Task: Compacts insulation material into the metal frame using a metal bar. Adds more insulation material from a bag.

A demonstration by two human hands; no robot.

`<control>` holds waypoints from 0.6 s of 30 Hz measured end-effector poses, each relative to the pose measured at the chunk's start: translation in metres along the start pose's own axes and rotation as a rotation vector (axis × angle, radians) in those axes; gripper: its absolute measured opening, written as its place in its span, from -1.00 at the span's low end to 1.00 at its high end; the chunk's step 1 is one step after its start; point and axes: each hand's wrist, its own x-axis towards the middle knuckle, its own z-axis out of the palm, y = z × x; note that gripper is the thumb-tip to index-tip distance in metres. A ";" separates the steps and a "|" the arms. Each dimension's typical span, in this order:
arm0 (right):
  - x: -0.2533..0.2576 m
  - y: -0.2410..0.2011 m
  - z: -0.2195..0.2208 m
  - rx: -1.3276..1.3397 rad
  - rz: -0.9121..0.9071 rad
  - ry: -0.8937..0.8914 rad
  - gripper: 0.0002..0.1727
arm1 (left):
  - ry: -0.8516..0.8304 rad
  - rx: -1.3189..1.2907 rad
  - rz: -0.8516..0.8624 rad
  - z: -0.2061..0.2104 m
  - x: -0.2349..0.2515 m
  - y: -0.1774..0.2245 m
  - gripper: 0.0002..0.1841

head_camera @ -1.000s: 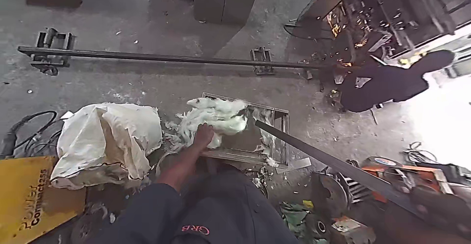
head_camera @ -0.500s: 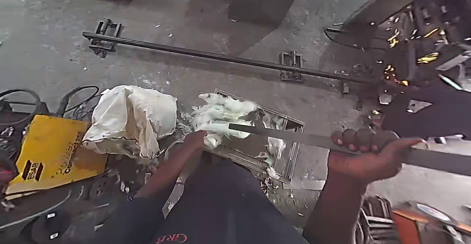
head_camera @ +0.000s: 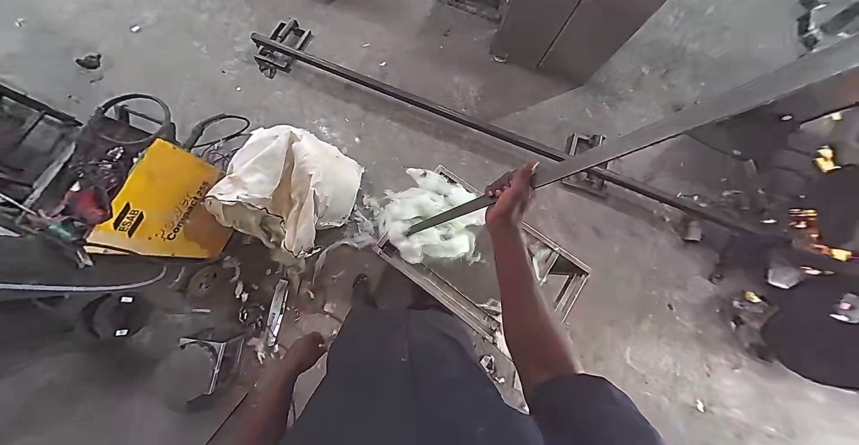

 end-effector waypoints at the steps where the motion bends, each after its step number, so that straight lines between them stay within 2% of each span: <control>1: 0.008 -0.012 0.006 -0.022 -0.023 -0.032 -0.47 | -0.057 -0.021 -0.037 0.010 -0.008 -0.010 -0.56; 3: 0.026 -0.037 0.019 -0.084 -0.057 -0.047 -0.47 | -0.064 -0.097 -0.105 0.031 -0.023 -0.035 -0.58; 6: 0.049 -0.052 0.041 -0.130 -0.029 0.022 -0.47 | -0.113 -0.176 -0.213 0.034 -0.046 -0.061 -0.57; 10: 0.029 0.014 0.057 -0.239 0.035 0.051 -0.49 | -0.052 -0.392 -0.261 0.047 -0.042 -0.108 -0.60; 13: -0.004 0.043 0.076 -0.183 0.008 0.077 -0.50 | 0.014 -0.437 -0.235 0.024 -0.028 -0.118 -0.62; 16: -0.022 0.031 0.080 -0.181 -0.001 0.020 -0.52 | 0.067 -0.453 -0.159 0.005 0.009 -0.138 -0.62; 18: -0.018 0.012 0.085 -0.221 -0.073 0.033 -0.51 | 0.108 -0.536 -0.124 -0.022 0.025 -0.136 -0.62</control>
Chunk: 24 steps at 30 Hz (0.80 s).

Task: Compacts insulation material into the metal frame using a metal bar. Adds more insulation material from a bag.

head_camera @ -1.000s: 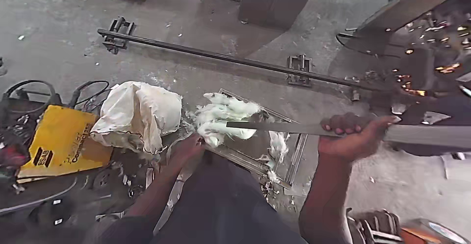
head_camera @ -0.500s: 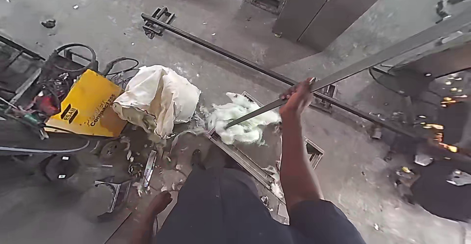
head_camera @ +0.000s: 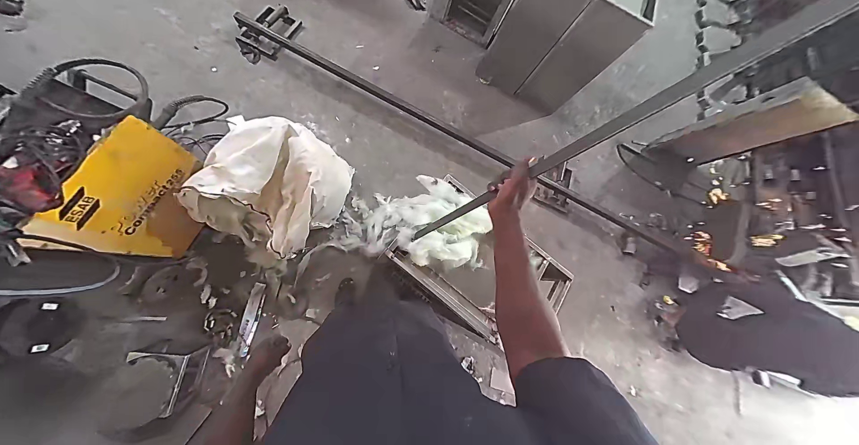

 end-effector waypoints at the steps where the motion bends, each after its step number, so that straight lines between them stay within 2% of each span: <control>1: 0.005 -0.013 -0.001 -0.029 -0.024 0.016 -0.51 | 0.032 -0.032 0.021 -0.010 0.004 0.009 -0.63; 4: 0.029 -0.053 -0.006 -0.048 -0.035 0.057 -0.52 | 0.093 -0.097 0.052 -0.045 0.012 0.033 -0.60; 6: 0.040 -0.061 -0.007 -0.024 0.000 0.074 -0.51 | 0.104 -0.104 0.104 -0.057 0.020 0.032 -0.63; 8: 0.032 -0.044 -0.001 -0.064 0.009 0.099 -0.51 | 0.100 -0.083 0.112 -0.065 0.026 0.025 -0.62; 12: -0.023 0.020 0.019 -0.120 0.001 0.205 -0.48 | 0.052 0.007 0.040 -0.064 0.026 -0.002 -0.58; 15: -0.058 0.020 0.030 -0.046 -0.014 0.120 -0.51 | 0.010 0.069 -0.023 -0.051 0.032 -0.033 -0.61; 17: -0.062 0.010 0.029 -0.014 -0.029 0.046 -0.49 | -0.024 0.063 -0.083 -0.046 0.028 -0.041 -0.61; 19: -0.053 -0.013 0.029 -0.036 -0.070 0.045 -0.49 | -0.046 0.057 -0.115 -0.046 0.026 -0.044 -0.60; 24: -0.003 -0.085 0.009 -0.037 -0.158 0.099 -0.48 | 0.002 0.002 -0.056 -0.052 0.037 -0.058 -0.63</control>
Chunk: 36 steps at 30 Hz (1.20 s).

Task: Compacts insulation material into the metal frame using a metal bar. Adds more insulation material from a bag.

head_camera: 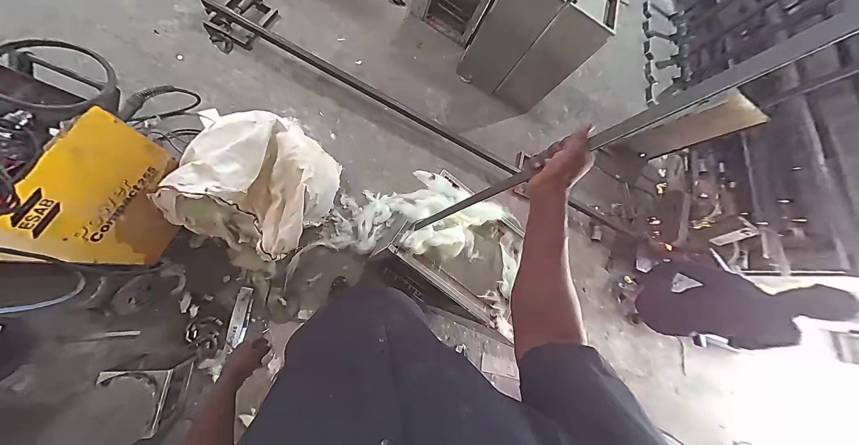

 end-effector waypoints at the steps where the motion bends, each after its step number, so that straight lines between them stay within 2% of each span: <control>1: 0.010 -0.007 -0.001 0.003 0.002 0.016 -0.48 | 0.006 -0.009 -0.006 -0.003 0.002 0.002 -0.63; 4: 0.013 0.009 0.000 -0.059 0.022 0.055 -0.47 | 0.015 -0.081 -0.017 -0.008 0.002 0.004 -0.58; 8: -0.040 0.075 0.013 -0.111 0.012 0.097 -0.46 | 0.006 -0.066 -0.005 -0.010 -0.002 0.011 -0.57; 10: -0.061 0.081 0.019 -0.065 0.032 0.068 -0.42 | -0.014 -0.068 -0.014 -0.007 0.003 0.006 -0.58; 13: -0.069 0.060 0.016 0.014 0.020 -0.046 -0.46 | -0.047 -0.068 -0.008 -0.012 0.001 0.017 -0.59; 16: -0.050 0.011 0.004 -0.025 -0.065 -0.004 -0.51 | -0.038 -0.093 0.032 -0.016 0.002 0.021 -0.58; 19: -0.015 -0.040 -0.015 0.012 -0.111 0.006 -0.44 | -0.006 -0.040 0.080 -0.020 0.011 0.021 -0.58; 21: 0.003 -0.054 -0.020 0.023 -0.098 0.069 -0.44 | -0.006 -0.041 0.056 -0.021 0.011 0.028 -0.59; 23: 0.005 -0.038 -0.018 -0.041 -0.065 0.124 -0.47 | -0.023 -0.048 0.037 -0.021 0.003 0.036 -0.60; 26: -0.041 0.035 -0.010 -0.168 0.013 0.114 -0.48 | -0.042 -0.006 0.050 -0.016 0.003 0.034 -0.60; 28: -0.078 0.091 -0.003 -0.088 0.063 0.074 -0.48 | -0.042 0.004 0.048 -0.014 0.001 0.034 -0.58; 30: -0.098 0.108 -0.001 0.037 0.078 0.012 -0.49 | -0.040 -0.015 0.018 -0.015 -0.004 0.033 -0.58; 32: -0.099 0.092 -0.008 0.064 0.047 -0.045 -0.51 | -0.036 -0.036 0.005 -0.015 -0.003 0.025 -0.59; 36: -0.069 0.005 -0.019 0.030 -0.021 0.045 -0.47 | -0.017 -0.042 0.025 -0.015 0.016 0.000 -0.59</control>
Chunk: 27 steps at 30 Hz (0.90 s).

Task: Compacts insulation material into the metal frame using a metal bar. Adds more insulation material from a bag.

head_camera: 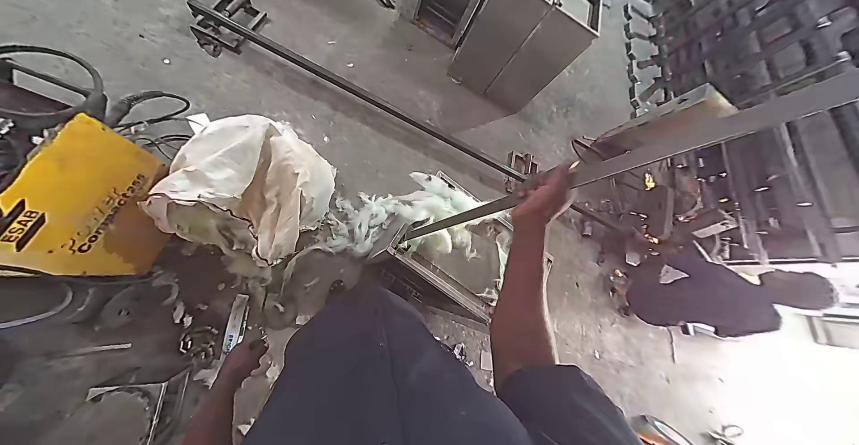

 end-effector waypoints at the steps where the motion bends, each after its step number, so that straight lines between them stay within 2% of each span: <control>1: 0.014 -0.020 -0.004 0.014 -0.033 0.009 -0.47 | 0.006 -0.010 -0.003 -0.001 0.001 -0.003 -0.59; 4: 0.055 -0.061 -0.015 0.051 -0.125 0.012 -0.46 | 0.030 0.018 -0.022 -0.004 -0.010 0.005 -0.60; 7: 0.078 -0.058 -0.017 0.038 -0.164 0.105 -0.47 | 0.024 0.011 -0.035 -0.003 -0.013 0.010 -0.59; 9: 0.076 -0.028 -0.013 -0.019 -0.169 0.229 -0.57 | 0.031 -0.015 -0.033 0.001 -0.010 0.008 -0.60; 12: 0.045 0.059 -0.006 -0.110 -0.083 0.291 -0.52 | 0.018 0.022 -0.029 0.007 -0.004 0.003 -0.60; 15: -0.002 0.142 -0.007 -0.073 0.070 0.145 -0.47 | 0.023 -0.006 -0.043 0.011 0.000 -0.004 -0.61; 17: -0.013 0.152 0.000 0.018 0.058 0.081 -0.52 | 0.032 -0.058 -0.054 0.010 -0.001 0.000 -0.59; 20: -0.007 0.126 -0.008 -0.012 0.024 0.061 -0.51 | 0.038 -0.043 -0.046 0.002 -0.017 0.002 -0.58; 24: 0.026 0.020 -0.018 -0.018 -0.075 0.032 -0.52 | 0.013 0.029 -0.050 -0.007 -0.032 0.009 -0.58; 27: 0.046 -0.054 -0.044 -0.037 -0.090 0.071 -0.52 | 0.029 0.017 -0.050 -0.010 -0.030 0.005 -0.60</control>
